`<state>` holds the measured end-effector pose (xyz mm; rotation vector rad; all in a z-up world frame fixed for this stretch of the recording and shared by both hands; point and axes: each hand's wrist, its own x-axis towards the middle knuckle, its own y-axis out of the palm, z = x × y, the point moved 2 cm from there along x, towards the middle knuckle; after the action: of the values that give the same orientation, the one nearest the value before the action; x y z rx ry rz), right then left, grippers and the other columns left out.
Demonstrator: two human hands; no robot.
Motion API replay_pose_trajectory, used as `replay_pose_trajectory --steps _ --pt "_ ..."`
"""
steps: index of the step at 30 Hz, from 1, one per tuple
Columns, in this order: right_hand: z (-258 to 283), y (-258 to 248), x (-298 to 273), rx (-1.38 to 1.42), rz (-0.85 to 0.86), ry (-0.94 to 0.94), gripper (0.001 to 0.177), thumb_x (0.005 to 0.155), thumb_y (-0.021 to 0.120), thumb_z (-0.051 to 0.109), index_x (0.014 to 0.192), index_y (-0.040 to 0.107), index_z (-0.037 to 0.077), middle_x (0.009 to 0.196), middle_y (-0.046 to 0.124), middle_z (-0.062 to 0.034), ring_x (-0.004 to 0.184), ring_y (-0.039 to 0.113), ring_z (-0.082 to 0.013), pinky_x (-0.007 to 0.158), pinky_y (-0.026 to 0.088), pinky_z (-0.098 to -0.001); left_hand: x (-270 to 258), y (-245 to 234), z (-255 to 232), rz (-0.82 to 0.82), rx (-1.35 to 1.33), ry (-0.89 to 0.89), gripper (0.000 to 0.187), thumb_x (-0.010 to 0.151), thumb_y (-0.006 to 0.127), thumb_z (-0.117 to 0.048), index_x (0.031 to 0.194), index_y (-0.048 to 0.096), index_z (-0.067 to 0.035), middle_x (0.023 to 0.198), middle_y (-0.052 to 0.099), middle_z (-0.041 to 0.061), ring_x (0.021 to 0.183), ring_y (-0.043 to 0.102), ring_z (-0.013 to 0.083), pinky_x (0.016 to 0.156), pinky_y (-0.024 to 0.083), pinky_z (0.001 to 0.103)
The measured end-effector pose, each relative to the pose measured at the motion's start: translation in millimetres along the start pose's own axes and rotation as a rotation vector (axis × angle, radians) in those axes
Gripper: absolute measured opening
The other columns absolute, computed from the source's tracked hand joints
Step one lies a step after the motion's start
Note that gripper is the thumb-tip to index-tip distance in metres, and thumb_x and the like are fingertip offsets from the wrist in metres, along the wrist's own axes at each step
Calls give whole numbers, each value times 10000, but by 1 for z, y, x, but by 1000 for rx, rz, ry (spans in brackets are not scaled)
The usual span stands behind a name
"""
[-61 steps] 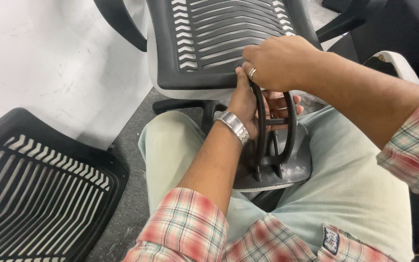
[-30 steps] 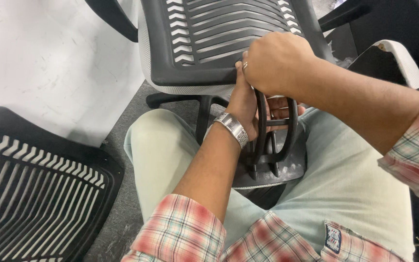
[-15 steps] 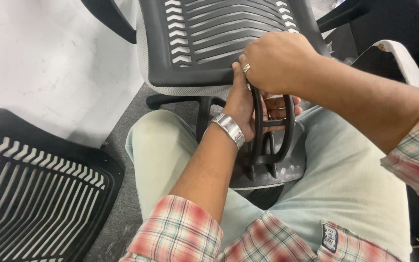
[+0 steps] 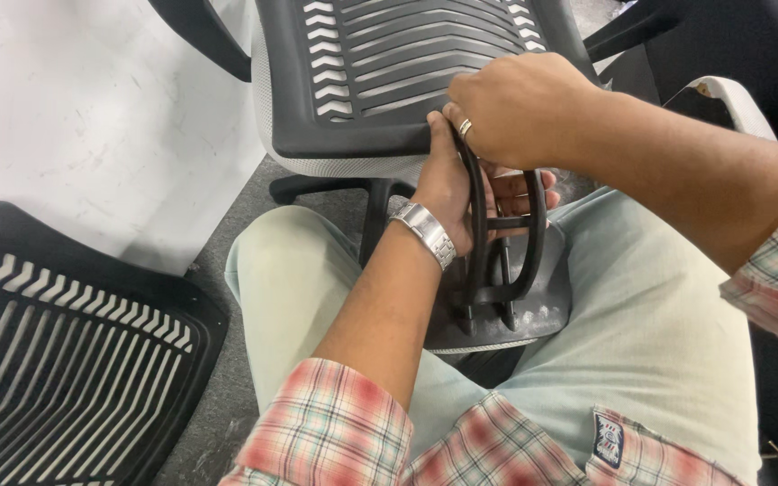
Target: The person assembles an office chair by attaching a black plastic base to the underside of the chair seat. They insert screws by hand and then use a screwdriver to tighten them, securing the base to the seat.
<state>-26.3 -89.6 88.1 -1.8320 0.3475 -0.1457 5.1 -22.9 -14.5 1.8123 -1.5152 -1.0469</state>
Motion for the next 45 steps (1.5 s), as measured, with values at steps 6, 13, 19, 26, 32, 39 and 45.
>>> replay_pose_trajectory --steps 6,13,19,26,32,39,45 --pt "11 3 4 37 22 107 425 1050 489 361 965 762 47 923 754 -193 879 725 -377 752 582 -497 3 -7 4 2 -16 15 1164 773 94 -966 1164 593 11 873 709 247 788 723 399 737 601 564" --pt "22 0 10 214 70 365 452 1008 537 440 1049 777 59 1062 737 -188 988 709 -392 845 554 -519 5 -9 6 -31 -13 23 1155 788 92 -966 1093 610 20 814 703 211 761 725 380 710 612 553" --pt "18 1 10 185 86 326 430 1023 502 417 1075 782 94 1085 725 -149 999 708 -381 833 553 -530 0 -3 3 -40 33 37 1099 796 55 -980 1004 576 -35 780 667 160 755 720 363 703 603 526" --pt "3 1 3 54 12 26 389 1056 457 353 1080 681 35 934 753 -179 896 727 -371 751 573 -502 -5 3 0 -26 76 63 1138 826 -40 -898 1128 632 -31 870 716 194 812 738 348 763 612 523" --pt "12 3 6 33 2 76 369 1003 522 338 963 750 51 924 746 -186 829 731 -368 716 583 -497 -3 -3 1 16 18 24 1204 765 6 -959 1171 607 2 839 712 223 764 723 356 724 605 526" --pt "25 5 10 67 -44 169 441 1015 555 418 949 776 42 954 753 -193 866 736 -354 729 586 -473 5 -18 4 82 56 66 1267 769 95 -998 1171 603 90 895 729 264 796 730 373 740 609 518" --pt "30 4 12 106 14 224 421 1011 553 421 967 779 69 1002 750 -170 931 722 -357 765 580 -487 2 -17 5 30 51 23 1159 787 145 -958 1175 579 44 952 716 242 848 733 381 829 600 566"
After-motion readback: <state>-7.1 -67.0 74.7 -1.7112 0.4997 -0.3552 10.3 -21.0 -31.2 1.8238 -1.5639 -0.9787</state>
